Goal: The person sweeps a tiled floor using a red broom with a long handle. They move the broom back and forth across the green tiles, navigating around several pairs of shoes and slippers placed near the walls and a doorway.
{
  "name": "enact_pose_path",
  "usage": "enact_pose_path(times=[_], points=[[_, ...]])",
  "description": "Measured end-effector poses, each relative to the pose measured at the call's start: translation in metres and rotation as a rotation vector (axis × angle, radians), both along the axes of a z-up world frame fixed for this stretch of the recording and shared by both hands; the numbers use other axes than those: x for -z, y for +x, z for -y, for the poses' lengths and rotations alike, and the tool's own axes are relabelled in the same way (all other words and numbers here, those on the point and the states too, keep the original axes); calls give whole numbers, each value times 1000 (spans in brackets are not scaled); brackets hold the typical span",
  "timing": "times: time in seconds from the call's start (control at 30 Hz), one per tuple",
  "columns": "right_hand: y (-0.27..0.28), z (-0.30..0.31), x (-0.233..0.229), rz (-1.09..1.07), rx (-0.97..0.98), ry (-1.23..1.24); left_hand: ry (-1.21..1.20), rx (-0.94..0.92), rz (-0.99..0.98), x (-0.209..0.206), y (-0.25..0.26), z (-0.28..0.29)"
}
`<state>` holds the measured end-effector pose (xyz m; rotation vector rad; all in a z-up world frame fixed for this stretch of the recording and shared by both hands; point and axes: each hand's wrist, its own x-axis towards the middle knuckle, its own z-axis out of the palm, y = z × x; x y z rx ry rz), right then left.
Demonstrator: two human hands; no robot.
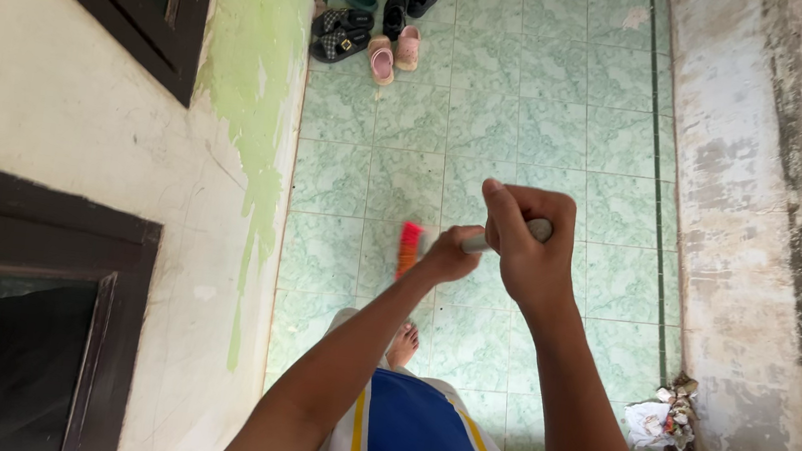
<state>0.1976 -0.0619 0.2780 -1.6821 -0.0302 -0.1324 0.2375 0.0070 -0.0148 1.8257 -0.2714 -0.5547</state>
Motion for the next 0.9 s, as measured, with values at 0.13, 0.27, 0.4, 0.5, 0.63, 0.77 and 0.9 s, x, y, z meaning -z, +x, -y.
enact_pose_path(times=[0.13,0.27,0.4,0.5,0.63,0.77,0.9], points=[[14,8,-4,-19,56,-100,121,109,-132,-27,21,26],[40,14,-15,19,74,5,68,144,91,-42,45,30],[65,21,-36,161,-21,301,229,177,301,-66,76,7],[81,16,-30,189,-61,426,289,75,273,-75,84,-33],[114,-8,3,29,68,539,392,-106,175,-52,109,-79],[138,-34,34,-98,-5,437,419,-97,160,9,134,-113],[156,-37,33,-76,-31,292,421,1,205,38,159,-101]])
